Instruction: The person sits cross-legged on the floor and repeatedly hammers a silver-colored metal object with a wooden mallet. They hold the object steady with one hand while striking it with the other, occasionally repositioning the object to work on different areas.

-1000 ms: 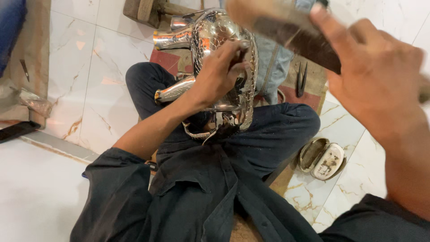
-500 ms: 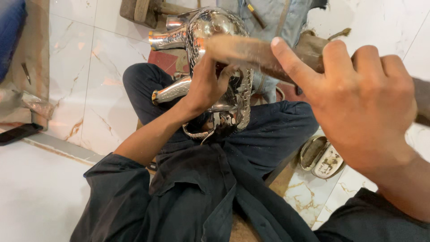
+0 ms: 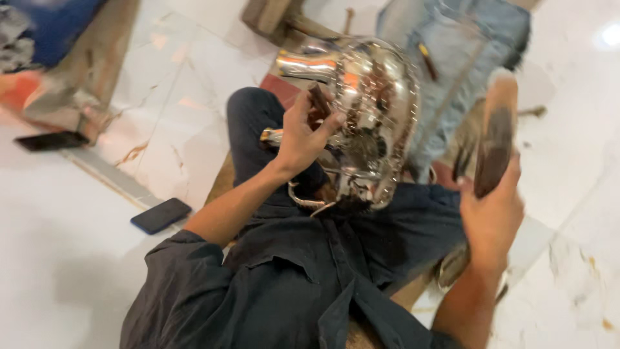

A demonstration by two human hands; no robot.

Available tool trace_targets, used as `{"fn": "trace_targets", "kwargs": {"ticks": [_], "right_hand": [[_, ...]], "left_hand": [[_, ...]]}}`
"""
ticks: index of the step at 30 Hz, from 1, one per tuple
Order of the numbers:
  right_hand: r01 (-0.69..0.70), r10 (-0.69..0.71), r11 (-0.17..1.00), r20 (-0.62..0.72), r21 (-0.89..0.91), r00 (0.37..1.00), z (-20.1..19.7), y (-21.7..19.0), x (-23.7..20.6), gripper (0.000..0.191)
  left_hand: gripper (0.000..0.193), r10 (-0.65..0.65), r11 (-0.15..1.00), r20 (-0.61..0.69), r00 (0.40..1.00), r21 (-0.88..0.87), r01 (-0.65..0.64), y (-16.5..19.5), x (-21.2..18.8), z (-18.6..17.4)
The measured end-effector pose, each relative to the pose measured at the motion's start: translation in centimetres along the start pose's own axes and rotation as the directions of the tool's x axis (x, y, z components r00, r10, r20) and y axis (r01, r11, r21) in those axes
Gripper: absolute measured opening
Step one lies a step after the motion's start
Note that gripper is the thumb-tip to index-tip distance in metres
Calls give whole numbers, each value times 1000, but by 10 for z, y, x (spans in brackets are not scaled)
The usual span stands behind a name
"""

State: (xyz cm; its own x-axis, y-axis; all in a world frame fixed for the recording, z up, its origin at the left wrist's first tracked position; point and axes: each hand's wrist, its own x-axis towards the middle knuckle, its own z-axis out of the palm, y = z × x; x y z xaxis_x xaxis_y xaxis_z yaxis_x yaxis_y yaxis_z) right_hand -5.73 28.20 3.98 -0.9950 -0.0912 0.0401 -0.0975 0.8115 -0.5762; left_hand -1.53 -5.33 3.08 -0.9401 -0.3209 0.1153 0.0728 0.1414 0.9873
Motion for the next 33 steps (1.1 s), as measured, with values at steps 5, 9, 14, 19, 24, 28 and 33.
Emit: {"fn": "trace_targets", "kwargs": {"ticks": [5,9,14,19,24,28,33], "right_hand": [[-276,269,960,100,56,958,72,44,-42,95],[-240,240,969,10,63,971,98,60,-62,93],[-209,210,975,-1,72,978,104,57,-64,89],[-230,229,973,11,35,973,107,49,-60,87],[-170,174,978,-25,123,984,110,47,-60,85],[-176,180,977,-21,119,983,111,53,-70,83],[-208,208,965,20,160,978,111,54,-83,88]], "left_hand": [[30,-136,991,-142,981,-39,131,-12,-9,-45],[29,-187,982,-171,967,-61,179,-18,-7,-59],[30,-169,981,-85,982,-113,159,-21,-2,-56],[32,-176,980,-56,983,-101,169,-25,1,-51],[32,-57,989,-101,993,127,69,-27,-2,-47],[29,-128,981,29,991,-144,131,-27,-4,-44],[16,43,975,191,981,-222,1,-27,3,-29]]}}
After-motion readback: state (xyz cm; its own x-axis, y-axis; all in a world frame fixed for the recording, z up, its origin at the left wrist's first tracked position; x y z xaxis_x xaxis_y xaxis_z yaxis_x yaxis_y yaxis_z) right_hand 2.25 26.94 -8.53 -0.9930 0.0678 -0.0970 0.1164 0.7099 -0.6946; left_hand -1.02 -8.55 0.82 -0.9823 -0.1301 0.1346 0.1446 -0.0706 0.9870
